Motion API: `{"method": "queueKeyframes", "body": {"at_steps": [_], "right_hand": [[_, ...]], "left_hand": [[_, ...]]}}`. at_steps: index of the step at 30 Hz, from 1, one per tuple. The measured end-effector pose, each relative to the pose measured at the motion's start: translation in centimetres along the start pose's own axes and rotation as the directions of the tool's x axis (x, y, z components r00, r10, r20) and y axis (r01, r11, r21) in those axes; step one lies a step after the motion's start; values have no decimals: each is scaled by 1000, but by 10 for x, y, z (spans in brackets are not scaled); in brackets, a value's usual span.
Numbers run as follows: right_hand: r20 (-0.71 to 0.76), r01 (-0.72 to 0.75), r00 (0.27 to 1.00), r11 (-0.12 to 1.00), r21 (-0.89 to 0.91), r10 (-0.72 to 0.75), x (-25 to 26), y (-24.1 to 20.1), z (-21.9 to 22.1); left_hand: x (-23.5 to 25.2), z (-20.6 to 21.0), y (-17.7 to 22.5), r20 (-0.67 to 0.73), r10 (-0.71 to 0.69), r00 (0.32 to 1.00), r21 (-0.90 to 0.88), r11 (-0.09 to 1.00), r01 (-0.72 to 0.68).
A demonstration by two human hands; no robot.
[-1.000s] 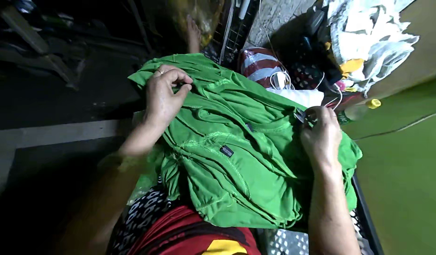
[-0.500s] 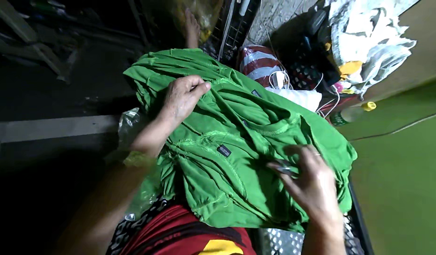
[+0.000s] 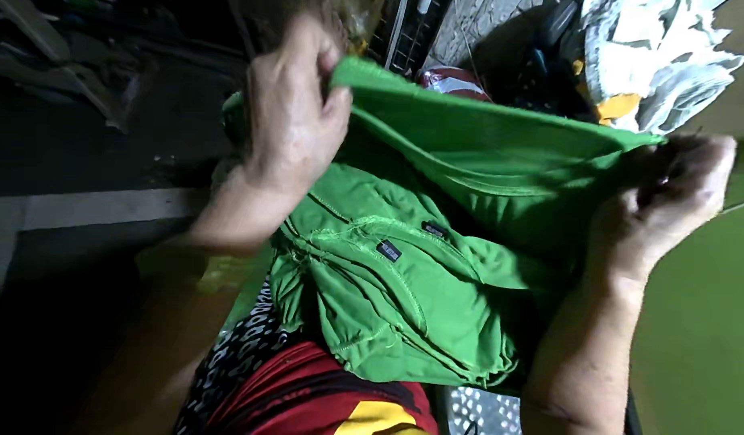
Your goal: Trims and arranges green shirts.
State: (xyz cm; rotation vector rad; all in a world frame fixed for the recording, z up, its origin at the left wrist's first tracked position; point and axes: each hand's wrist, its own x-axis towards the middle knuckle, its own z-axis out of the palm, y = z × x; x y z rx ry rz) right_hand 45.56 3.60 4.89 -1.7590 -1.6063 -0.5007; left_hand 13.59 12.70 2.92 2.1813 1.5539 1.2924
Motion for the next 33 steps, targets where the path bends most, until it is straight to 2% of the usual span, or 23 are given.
{"method": "queueKeyframes", "body": {"at_steps": [1,2,3,4,6,8,10,12,14,15,16,18,19,21,24,28,30,31,33], "right_hand": [[-6,-7,1000,999,-35,7,0,5,8],[46,-41,998,995,-89,45,-4,10,17],[153,-104,980,983,-149,127,-8,13,31],[300,-168,927,964,-206,225,-12,15,47],[500,-233,785,923,-306,364,-14,15,75],[527,-232,769,926,-298,363,-11,13,77],[521,-225,790,944,-243,323,-16,13,73],[513,-193,818,964,-182,261,-22,17,65],[508,-214,830,972,-92,231,-21,23,61],[504,-232,835,972,-41,221,-20,25,62],[498,-233,843,972,0,202,-20,27,63],[474,-195,869,979,59,145,-21,31,64],[476,-184,870,980,74,128,-21,30,62],[470,-161,877,981,104,94,-22,29,60],[430,-98,902,988,117,39,-21,25,54],[283,114,947,983,146,-152,-12,-2,24],[300,160,921,944,289,-248,-9,-26,16],[364,140,884,908,396,-295,-9,-42,15],[556,40,752,867,496,-353,-20,-72,20]], "left_hand": [[10,9,3,-76,39,996,-34,999,-42],[19,21,1,-94,77,993,-56,995,-82],[25,36,-5,-21,101,995,-58,993,-103],[25,53,-16,130,107,986,-35,994,-104],[16,90,-49,405,97,909,78,987,-141],[12,96,-62,502,42,864,108,988,-111],[10,78,-61,563,15,826,38,998,-43],[-2,52,-49,500,13,866,-70,997,25],[-31,37,-28,320,18,947,-145,989,30],[-48,36,-18,260,36,965,-183,983,13],[-65,37,-9,277,44,960,-216,976,18],[-86,44,3,456,13,890,-246,963,112],[-91,48,4,469,6,883,-274,951,139],[-95,50,0,408,-3,913,-355,921,161],[-95,42,-8,382,12,924,-442,880,172],[-98,41,-8,348,-46,936,-505,832,229],[-100,43,-5,317,-73,946,-531,813,241],[-99,43,-6,307,-81,948,-543,804,245],[-101,41,-6,282,-104,954,-571,781,254]]}}
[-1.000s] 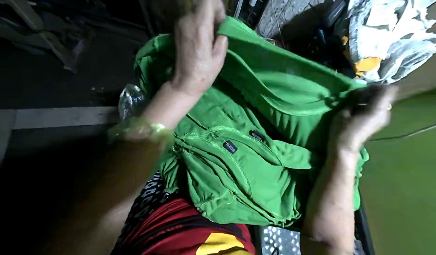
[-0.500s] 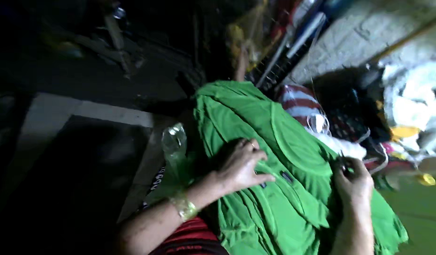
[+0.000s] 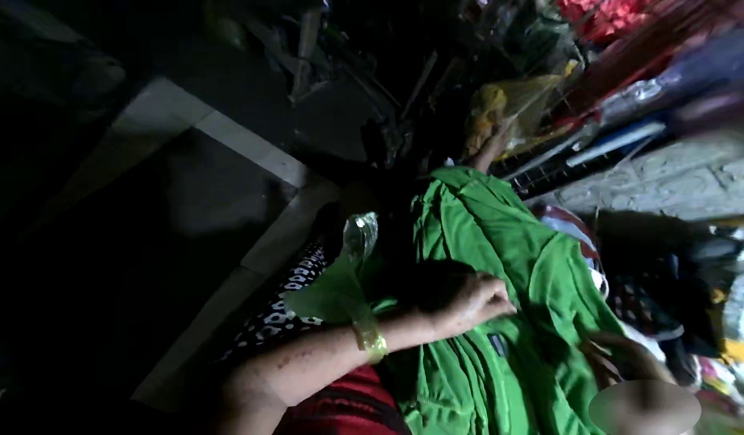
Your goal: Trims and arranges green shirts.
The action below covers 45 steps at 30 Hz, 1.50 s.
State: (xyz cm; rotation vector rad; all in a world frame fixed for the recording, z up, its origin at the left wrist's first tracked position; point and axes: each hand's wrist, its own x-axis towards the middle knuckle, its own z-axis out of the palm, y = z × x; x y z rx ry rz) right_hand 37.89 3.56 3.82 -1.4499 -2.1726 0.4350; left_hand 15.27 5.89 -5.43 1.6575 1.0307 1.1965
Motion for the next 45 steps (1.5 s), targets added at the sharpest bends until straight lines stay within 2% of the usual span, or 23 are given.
{"method": "queueKeyframes", "body": {"at_steps": [2,5,8,11,15,18,21,26,31,34,36,38,40,42,45], "right_hand": [[96,-76,993,997,25,74,2,-5,29],[84,-200,978,972,127,191,2,6,46],[64,-294,956,915,277,287,-8,13,44],[-12,-253,961,892,375,278,-17,19,49],[-185,-45,973,895,443,140,-24,25,67],[-191,47,981,927,373,27,-27,26,70],[-114,55,993,986,160,-37,-29,23,66],[-112,112,985,983,-146,-128,-20,8,77],[-164,150,968,963,-224,-189,-13,8,91],[-172,112,977,990,-85,-125,-12,13,91],[-140,31,990,998,63,-22,-14,17,88],[-80,-77,992,971,226,97,-15,20,84],[-35,-153,983,916,371,178,-15,22,81],[-16,-170,979,866,471,201,-14,24,79],[-13,-161,980,838,521,197,-14,26,79]], "left_hand": [[-3,2,-4,-31,20,999,-31,999,-20],[-5,2,-13,-52,38,998,-3,999,-38],[-5,1,-13,-50,-18,999,32,999,19],[-6,5,-18,-77,5,997,78,997,1],[-6,7,-21,-95,0,995,61,998,5],[-6,7,-23,-92,-5,996,-32,999,2],[-8,6,-22,-100,24,995,-88,996,-33],[-12,8,-26,-118,109,987,-41,993,-115],[-12,6,-26,-102,87,991,-5,996,-88],[-11,0,-20,-133,-8,991,-43,999,2],[-13,-5,-12,-180,-64,982,-80,995,51],[-18,-10,-5,-206,-77,975,-40,997,71],[-22,-12,-5,-183,-56,982,64,996,68],[-24,-10,-9,-101,-2,995,211,977,23],[-24,-6,-17,-48,154,987,375,918,-125]]}}
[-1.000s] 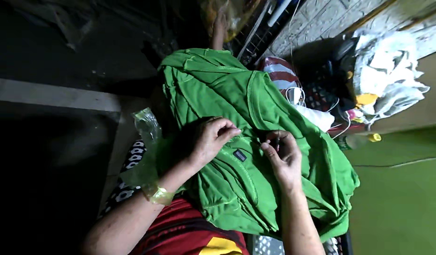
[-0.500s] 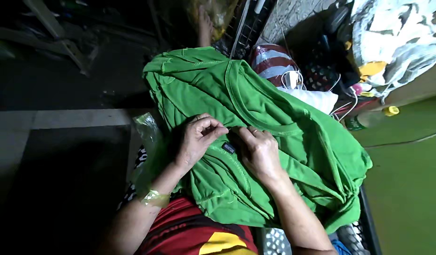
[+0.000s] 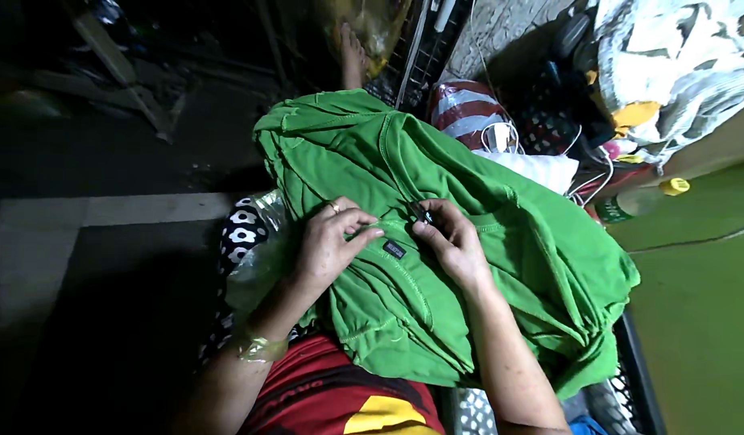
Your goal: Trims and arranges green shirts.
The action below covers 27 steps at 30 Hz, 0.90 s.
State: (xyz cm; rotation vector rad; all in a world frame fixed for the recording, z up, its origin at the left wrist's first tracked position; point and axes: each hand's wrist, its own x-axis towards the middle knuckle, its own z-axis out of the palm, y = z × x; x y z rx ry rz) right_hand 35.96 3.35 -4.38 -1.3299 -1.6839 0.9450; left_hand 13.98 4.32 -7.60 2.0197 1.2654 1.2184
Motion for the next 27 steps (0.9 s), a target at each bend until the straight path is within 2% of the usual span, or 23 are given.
{"method": "queueKeyframes", "body": {"at_steps": [2,4,11,14,17,27], "right_hand": [[-8,-7,1000,1000,9,7,0,-1,0],[-13,-30,999,999,10,31,1,-2,-1],[-7,-52,999,997,56,53,1,-2,-2],[0,-63,998,995,73,63,3,0,-4],[13,-64,998,993,96,63,4,3,-6],[34,-17,999,993,113,13,4,5,-2]], "left_hand": [[1,1,-6,-31,94,995,25,995,-93],[4,-2,-8,-16,125,992,3,992,-125],[17,-19,-3,163,-138,977,-190,967,168],[16,-19,-4,178,-74,981,-163,981,104],[14,-15,-4,152,-25,988,-62,997,35],[14,-14,-5,153,-107,982,-32,993,113]]}}
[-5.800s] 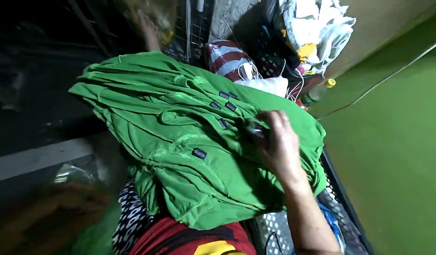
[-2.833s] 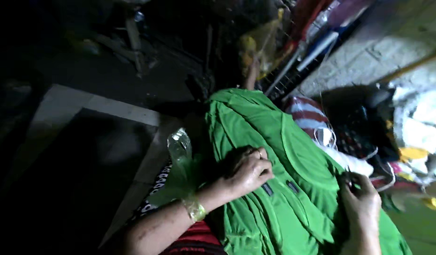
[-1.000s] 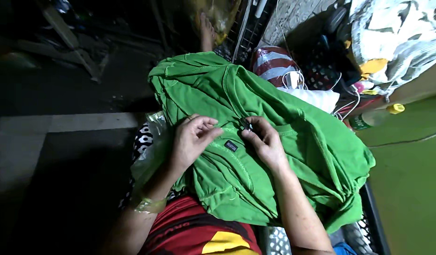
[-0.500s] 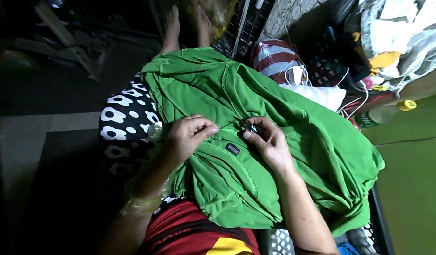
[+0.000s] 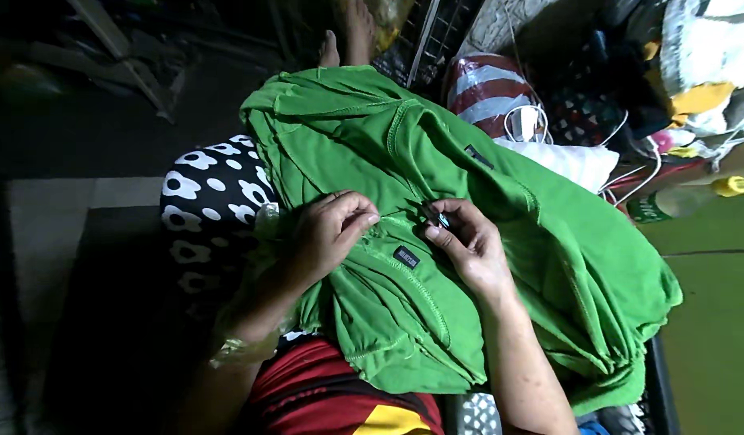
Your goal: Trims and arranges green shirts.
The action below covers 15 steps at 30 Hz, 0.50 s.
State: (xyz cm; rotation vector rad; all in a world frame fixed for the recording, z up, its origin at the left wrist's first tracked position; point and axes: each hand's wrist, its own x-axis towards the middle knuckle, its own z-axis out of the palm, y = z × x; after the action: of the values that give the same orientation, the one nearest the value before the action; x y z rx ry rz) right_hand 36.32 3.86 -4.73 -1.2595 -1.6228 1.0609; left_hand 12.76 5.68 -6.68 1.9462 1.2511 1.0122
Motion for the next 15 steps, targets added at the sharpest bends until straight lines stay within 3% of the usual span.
{"method": "queueKeyframes", "body": {"at_steps": [2,4,6,7,8,10,13,15], "right_hand": [[-10,40,999,999,-18,-40,-1,1,0],[-72,194,975,962,-191,-211,-9,-4,-3],[-119,335,885,794,-506,-450,-23,-23,-23],[-145,312,853,713,-628,-501,-33,-36,-39],[-196,230,836,651,-723,-512,-43,-47,-56],[-365,-99,846,558,-824,-389,-56,-56,-94],[-623,-557,782,444,-702,-3,-62,-28,-140],[-666,-668,718,468,-579,202,-63,1,-164]], "left_hand": [[-1,0,-1,14,26,1000,8,1000,-26],[-1,-1,1,28,51,998,18,999,-51],[0,-2,4,46,66,997,24,997,-67],[-1,-1,4,39,67,997,27,997,-68],[-2,1,5,23,71,997,35,997,-72],[-4,3,6,11,68,998,58,996,-68],[-2,10,8,-27,87,996,62,994,-85],[0,15,10,-78,119,990,51,992,-115]]}}
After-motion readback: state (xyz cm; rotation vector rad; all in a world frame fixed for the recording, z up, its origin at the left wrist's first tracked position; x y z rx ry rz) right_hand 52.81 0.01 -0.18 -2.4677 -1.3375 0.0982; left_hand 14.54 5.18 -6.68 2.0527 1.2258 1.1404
